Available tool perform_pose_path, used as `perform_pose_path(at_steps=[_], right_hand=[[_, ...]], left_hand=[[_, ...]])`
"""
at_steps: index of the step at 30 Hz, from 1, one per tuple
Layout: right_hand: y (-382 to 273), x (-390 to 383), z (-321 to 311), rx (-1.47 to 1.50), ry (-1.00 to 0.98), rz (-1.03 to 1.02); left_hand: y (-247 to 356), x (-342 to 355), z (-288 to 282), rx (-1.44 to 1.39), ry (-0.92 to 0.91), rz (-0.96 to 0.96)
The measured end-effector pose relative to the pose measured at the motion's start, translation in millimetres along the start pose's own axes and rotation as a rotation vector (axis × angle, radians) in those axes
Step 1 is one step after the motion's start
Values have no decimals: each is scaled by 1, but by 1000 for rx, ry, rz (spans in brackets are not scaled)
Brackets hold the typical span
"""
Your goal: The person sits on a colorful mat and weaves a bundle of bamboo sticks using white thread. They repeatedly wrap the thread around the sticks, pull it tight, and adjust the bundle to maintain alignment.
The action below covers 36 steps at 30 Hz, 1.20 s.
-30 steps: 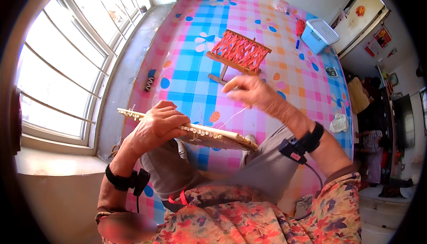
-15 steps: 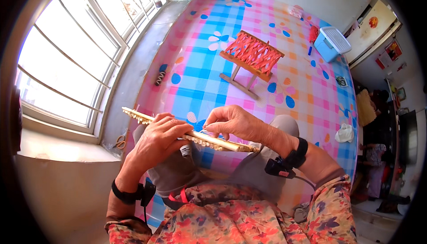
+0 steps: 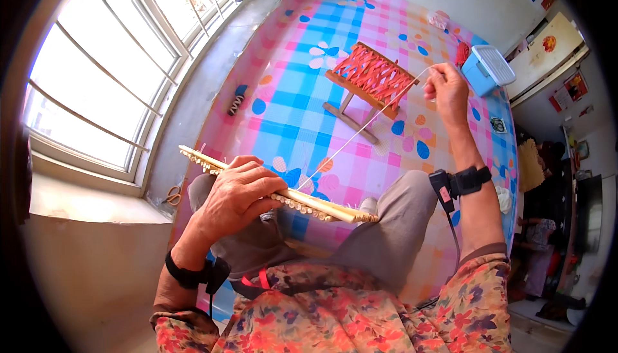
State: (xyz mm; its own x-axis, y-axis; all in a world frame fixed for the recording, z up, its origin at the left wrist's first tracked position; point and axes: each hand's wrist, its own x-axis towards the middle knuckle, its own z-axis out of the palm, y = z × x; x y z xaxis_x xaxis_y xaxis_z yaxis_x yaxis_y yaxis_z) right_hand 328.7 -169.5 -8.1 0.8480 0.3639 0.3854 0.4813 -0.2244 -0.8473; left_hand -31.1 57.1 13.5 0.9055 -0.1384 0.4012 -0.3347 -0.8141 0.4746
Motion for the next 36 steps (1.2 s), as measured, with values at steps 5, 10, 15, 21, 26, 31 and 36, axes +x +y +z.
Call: perform_pose_path(at_steps=[5,10,15,21,26,31,36], right_hand=[[22,18,-11,-33,60,103],[-9,9,10,654,38,354],[-25,27,20,1105,34,488],[-14,11,14,680,-206,492],[41,-41,-6,-217,-466,553],[9,-76,19,-830,-607,-98],[-79,-123,79,307,-1240,-32]], left_hand=[[2,6,-2,21,-40,-29],[6,3,1,60,12,0],[17,7,4,137,-119,-75],[15,-6,4,96,-83,6],[17,-11,5,57,-71,0],[19,-6,8,65,-109,8],[26,-6,15,56,-131,22]])
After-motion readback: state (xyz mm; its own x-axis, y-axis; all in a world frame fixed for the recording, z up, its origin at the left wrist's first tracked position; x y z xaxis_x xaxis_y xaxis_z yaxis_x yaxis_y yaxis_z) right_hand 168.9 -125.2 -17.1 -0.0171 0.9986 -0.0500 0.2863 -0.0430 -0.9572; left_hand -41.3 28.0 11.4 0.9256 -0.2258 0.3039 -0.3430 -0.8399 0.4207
